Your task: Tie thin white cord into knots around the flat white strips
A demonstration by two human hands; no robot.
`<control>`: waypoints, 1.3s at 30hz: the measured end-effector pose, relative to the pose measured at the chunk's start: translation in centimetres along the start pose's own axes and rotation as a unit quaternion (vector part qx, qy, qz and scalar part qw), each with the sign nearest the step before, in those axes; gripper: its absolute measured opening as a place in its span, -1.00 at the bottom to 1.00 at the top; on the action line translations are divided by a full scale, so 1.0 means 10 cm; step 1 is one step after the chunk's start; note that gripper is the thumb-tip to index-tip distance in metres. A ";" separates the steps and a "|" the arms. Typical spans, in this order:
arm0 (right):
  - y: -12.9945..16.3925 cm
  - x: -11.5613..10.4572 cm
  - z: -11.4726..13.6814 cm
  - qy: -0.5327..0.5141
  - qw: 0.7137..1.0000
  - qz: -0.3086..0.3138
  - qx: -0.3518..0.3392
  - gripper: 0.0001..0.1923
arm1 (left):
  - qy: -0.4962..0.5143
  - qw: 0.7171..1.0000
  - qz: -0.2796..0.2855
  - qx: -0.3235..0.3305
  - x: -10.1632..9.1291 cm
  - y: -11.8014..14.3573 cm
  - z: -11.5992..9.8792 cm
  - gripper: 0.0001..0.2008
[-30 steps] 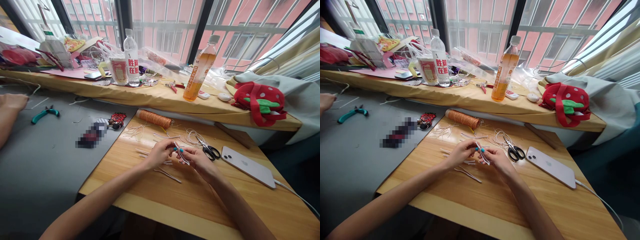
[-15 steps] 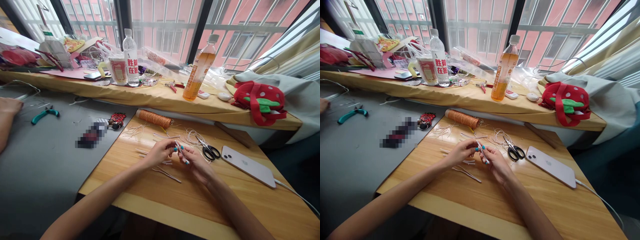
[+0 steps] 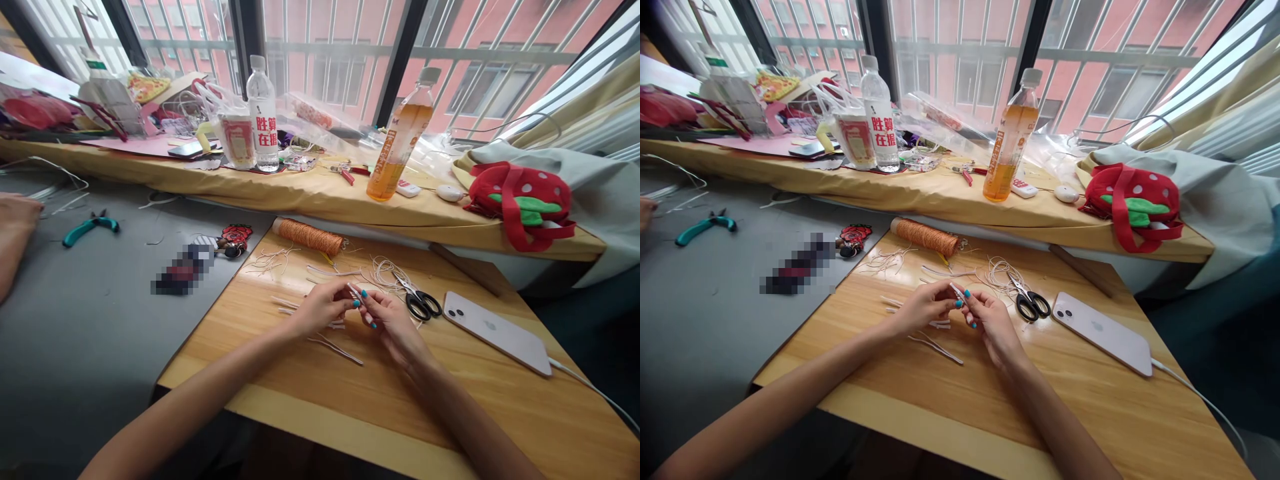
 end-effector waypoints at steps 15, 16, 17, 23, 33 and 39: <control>0.01 -0.04 0.06 0.205 0.962 -0.030 -0.176 -0.67 | -0.007 0.998 -0.045 -0.041 -0.06 -0.04 0.09 -0.87; 0.02 -0.05 0.09 0.246 0.944 -0.049 -0.213 -0.67 | 0.003 0.998 -0.045 -0.047 -0.06 -0.04 0.08 -0.87; 0.04 -0.07 0.12 0.289 0.918 -0.074 -0.261 -0.67 | 0.012 0.997 -0.047 -0.052 -0.06 -0.05 0.07 -0.87; 0.21 -0.07 0.32 0.406 0.697 -0.142 -0.574 -0.74 | 0.057 0.994 -0.062 -0.071 -0.07 -0.07 0.05 -0.82; 0.11 0.00 0.25 0.379 0.812 0.001 -0.444 -0.76 | 0.102 0.986 -0.054 -0.116 -0.09 -0.05 0.08 -0.74; 0.08 -0.03 0.20 0.367 0.846 0.008 -0.386 -0.77 | 0.094 0.981 -0.046 -0.166 -0.07 -0.04 0.11 -0.73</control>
Point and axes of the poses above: each hand's wrist, its own y-axis away from the middle knuckle, its own x-axis out of the palm, z = x × y, the point moved 3 cm from there along -y, towards the middle knuckle, and after that the axes turned 14 degrees about -z, right-handed, at the moved point
